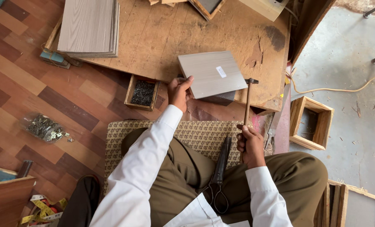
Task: The person assembles wooden frames by placing a rectangular board onto a wooden frame, aligning it, and hammering nails into the frame to secure the board. The person repeats this process for multiple frames, occasionally adjusting the board and hammering additional nails.
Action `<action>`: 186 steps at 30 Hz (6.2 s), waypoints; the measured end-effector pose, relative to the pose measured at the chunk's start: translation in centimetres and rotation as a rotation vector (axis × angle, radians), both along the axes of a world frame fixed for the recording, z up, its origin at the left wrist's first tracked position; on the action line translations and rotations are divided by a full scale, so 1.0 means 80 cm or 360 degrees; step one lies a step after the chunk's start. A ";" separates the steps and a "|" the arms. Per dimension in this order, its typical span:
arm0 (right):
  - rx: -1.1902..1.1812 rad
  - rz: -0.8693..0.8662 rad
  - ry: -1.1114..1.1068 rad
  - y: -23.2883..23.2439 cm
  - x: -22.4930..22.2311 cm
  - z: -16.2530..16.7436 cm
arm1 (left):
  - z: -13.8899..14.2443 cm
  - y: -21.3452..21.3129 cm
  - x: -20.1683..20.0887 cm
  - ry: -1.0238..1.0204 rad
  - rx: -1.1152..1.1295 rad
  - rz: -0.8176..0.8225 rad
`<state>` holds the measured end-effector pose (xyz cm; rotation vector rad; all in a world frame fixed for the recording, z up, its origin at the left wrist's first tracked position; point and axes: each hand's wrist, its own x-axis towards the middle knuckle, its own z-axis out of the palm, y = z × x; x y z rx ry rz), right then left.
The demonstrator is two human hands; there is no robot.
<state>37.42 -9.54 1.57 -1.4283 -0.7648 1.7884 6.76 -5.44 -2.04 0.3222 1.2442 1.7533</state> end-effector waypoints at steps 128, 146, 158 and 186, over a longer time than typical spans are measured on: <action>0.0437 -0.0350 0.0312 0.042 -0.166 -0.042 | -0.014 -0.054 0.085 -0.0383 0.0179 -0.0310; 0.0209 0.0055 0.0255 0.045 -0.145 -0.018 | -0.045 -0.053 0.088 -0.0437 0.0087 -0.0346; 0.0330 0.0108 0.0179 0.062 -0.143 -0.046 | -0.051 -0.051 0.091 -0.0412 0.0152 -0.0326; 0.0281 -0.0258 0.0183 0.047 -0.164 -0.062 | -0.049 -0.051 0.091 -0.0388 0.0145 -0.0355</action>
